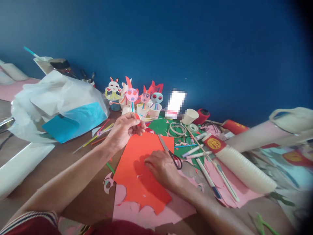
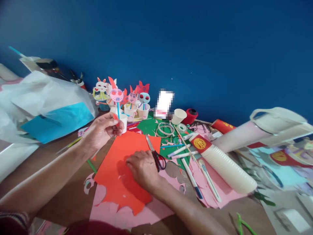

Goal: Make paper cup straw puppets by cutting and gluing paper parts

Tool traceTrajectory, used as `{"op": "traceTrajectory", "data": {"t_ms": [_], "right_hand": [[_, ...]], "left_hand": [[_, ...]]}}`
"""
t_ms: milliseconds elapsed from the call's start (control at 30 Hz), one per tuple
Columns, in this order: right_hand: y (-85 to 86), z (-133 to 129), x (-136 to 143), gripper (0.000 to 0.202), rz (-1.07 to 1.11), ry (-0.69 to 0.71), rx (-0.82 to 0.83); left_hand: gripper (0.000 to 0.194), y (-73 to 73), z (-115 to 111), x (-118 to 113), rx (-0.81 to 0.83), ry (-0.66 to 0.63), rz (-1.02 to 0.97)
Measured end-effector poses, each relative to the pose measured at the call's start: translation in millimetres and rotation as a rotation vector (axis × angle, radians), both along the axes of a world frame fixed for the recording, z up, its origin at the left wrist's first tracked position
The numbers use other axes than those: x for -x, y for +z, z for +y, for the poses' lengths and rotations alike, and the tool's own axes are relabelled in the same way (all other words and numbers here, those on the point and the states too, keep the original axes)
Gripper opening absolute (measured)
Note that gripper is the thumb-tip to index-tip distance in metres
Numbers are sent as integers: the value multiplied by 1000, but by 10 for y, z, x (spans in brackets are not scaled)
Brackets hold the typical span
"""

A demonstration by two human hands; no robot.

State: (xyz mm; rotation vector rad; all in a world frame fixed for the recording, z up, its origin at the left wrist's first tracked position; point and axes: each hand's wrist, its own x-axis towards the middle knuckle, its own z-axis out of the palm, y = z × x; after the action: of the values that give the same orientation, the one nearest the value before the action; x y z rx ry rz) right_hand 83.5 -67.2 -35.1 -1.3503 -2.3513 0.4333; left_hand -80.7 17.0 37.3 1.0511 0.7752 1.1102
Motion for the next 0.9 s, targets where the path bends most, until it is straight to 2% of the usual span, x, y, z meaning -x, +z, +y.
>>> {"op": "traceTrajectory", "data": {"t_ms": [167, 267, 333, 533, 667, 800, 900], "right_hand": [[129, 216, -582, 16, 134, -207, -16], [229, 265, -800, 17, 202, -278, -11], [273, 270, -864, 17, 188, -247, 46], [272, 232, -861, 13, 51, -26, 206], [317, 222, -886, 14, -3, -9, 200], [362, 222, -892, 16, 29, -70, 192], [336, 199, -836, 17, 41, -38, 220]], "left_hand": [[6, -24, 24, -19, 25, 10, 43], [5, -50, 40, -36, 12, 28, 52], [4, -69, 37, -57, 10, 37, 65], [3, -71, -6, -103, -7, 37, 106], [7, 84, 18, 47, -85, 87, 49], [15, 378, 45, 344, -284, 291, -40], [18, 574, 19, 492, -314, 424, -101]]}}
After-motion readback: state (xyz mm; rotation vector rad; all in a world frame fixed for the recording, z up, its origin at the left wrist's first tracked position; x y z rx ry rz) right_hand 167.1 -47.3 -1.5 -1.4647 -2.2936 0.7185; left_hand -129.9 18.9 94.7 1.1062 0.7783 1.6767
